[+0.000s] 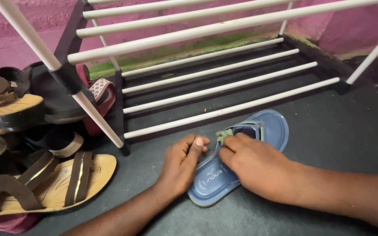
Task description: The person wipes the horizontal bars of a white shoe rack with a cloth, then cleans a blue flip-flop on the floor. The person handles the rack bars and the flip-flop one at a time.
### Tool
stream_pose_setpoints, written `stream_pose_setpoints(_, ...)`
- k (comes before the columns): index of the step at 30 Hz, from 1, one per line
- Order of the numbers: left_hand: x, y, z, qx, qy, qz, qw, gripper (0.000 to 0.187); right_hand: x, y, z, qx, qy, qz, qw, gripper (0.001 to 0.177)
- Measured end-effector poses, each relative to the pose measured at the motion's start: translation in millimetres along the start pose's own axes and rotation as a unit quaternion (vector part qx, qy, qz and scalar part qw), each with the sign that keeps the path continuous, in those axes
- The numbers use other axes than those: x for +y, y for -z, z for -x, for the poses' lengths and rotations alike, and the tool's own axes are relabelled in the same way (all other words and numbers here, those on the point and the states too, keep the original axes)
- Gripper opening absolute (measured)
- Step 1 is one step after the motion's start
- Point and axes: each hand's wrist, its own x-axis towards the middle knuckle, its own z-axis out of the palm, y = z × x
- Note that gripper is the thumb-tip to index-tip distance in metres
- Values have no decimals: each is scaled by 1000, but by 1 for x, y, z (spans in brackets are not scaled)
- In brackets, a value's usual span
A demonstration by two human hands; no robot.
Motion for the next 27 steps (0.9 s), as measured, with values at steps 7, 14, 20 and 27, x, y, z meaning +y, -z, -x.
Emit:
stream_pose_setpoints(7,-9,1,-1,-46,2,30,998,50,-27,-1,13,11,223,-208,952,33)
stream_pose_setpoints(14,-10,1,-2,-72,-28,42,996,63,3,4,-1,-39,-40,15,998,19)
stream_pose_setpoints(20,10,7,9,-119,-127,-186,967,109,-14,0,13,13,81,-9,997,23)
stream_pose_setpoints(27,30,3,7,-203,-127,-319,917,145,7,24,-4,-30,-53,-30,998,19)
